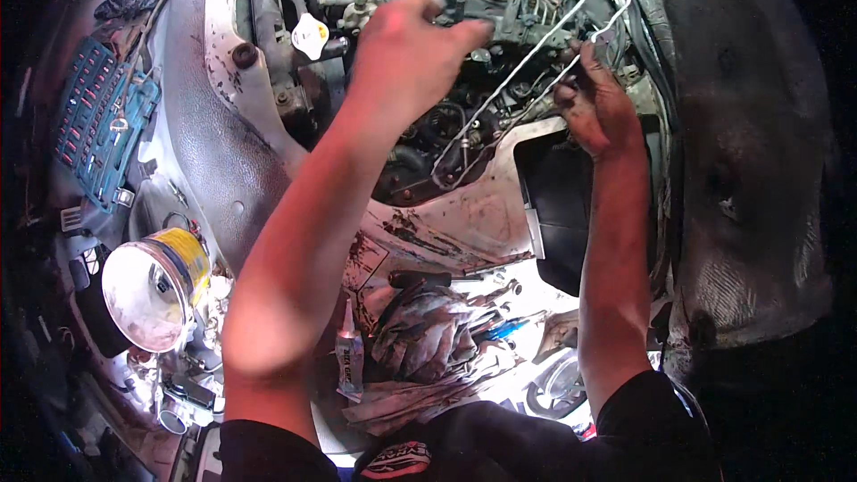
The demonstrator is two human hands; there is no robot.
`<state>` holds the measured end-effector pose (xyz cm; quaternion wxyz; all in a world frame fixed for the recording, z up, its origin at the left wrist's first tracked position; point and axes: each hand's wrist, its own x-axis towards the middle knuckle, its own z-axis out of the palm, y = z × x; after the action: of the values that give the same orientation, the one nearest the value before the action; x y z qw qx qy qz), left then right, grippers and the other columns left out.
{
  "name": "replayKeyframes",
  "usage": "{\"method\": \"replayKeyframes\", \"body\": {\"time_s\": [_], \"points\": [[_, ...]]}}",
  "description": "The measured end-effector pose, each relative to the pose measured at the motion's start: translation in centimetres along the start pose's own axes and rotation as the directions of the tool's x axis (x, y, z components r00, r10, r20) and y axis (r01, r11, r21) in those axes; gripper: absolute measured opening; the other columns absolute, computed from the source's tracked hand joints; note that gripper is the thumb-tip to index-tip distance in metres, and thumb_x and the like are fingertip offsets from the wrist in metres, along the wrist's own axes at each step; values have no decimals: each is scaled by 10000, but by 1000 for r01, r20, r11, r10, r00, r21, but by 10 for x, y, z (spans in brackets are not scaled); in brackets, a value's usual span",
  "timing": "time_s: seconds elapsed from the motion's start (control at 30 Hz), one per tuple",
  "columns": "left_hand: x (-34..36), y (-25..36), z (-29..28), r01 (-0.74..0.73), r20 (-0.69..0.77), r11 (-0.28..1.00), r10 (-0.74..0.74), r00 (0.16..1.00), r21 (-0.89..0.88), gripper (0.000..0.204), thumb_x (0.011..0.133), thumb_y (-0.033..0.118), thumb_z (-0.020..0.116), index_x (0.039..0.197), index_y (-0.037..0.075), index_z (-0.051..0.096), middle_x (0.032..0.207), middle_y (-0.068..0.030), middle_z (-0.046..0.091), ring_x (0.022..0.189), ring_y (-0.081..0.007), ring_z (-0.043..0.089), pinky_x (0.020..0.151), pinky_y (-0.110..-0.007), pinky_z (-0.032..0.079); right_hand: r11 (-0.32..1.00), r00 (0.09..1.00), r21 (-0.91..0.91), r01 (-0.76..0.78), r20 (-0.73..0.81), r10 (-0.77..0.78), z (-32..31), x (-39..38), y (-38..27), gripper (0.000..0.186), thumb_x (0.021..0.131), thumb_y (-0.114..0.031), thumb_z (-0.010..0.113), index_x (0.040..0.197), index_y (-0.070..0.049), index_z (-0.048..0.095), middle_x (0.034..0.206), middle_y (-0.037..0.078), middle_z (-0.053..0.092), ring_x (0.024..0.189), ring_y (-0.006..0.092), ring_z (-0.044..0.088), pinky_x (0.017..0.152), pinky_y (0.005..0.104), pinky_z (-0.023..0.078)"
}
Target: The person applies a line of white sealant to a black gasket before positioning the gasket and its metal housing into the engine compartment of a vehicle and tightening the bolts by hand.
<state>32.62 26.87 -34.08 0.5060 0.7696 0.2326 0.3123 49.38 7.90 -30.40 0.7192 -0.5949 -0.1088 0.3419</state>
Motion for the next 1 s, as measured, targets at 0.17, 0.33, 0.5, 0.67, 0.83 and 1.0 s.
{"method": "replayKeyframes", "body": {"time_s": [0.17,0.33,0.5,0.67,0.83,1.0], "points": [[-64,-25,-7,299,-26,919,-315,949,-256,532,818,349,747,1113,-72,612,779,-48,643,639,-128,576,556,-271,464,995,998,97,17,-66,-11,-13,16,-6,263,933,-341,614,1056,-108,610,937,-4,603,739,109,464,615,247,397],[-128,-11,23,702,415,367,-607,678,-611,339,855,326,714,992,22,650,760,-35,624,637,-135,551,590,-296,455,996,973,85,6,-232,14,-8,21,-6,220,922,-366,621,1038,-180,613,948,-42,596,731,114,445,615,271,361],[-144,2,96,544,555,-192,-517,652,-817,298,910,272,656,1098,44,612,883,-49,626,767,-153,566,690,-320,461,982,923,186,-9,-376,80,-7,31,-2,206,890,-383,661,980,-200,633,927,-45,603,754,135,432,622,290,344],[-103,-2,146,298,466,-364,-590,660,-883,240,932,260,631,1076,73,591,946,-52,621,819,-163,562,730,-339,458,980,891,192,-45,-436,126,-22,42,13,222,865,-392,690,989,-216,634,974,-74,640,754,143,418,614,284,327],[-68,-13,168,168,353,-332,-648,675,-928,176,937,224,627,1032,84,579,898,-40,619,791,-160,554,708,-324,454,983,829,176,-43,-543,134,-39,49,17,205,865,-394,689,978,-237,622,955,-69,650,734,140,420,582,279,306],[-34,-21,181,206,279,-192,-751,599,-960,133,926,197,641,935,70,602,784,-17,602,639,-121,519,552,-278,431,967,785,248,-64,-586,203,-64,75,31,200,877,-390,661,935,-202,627,878,-48,629,670,161,434,593,310,329]]}}
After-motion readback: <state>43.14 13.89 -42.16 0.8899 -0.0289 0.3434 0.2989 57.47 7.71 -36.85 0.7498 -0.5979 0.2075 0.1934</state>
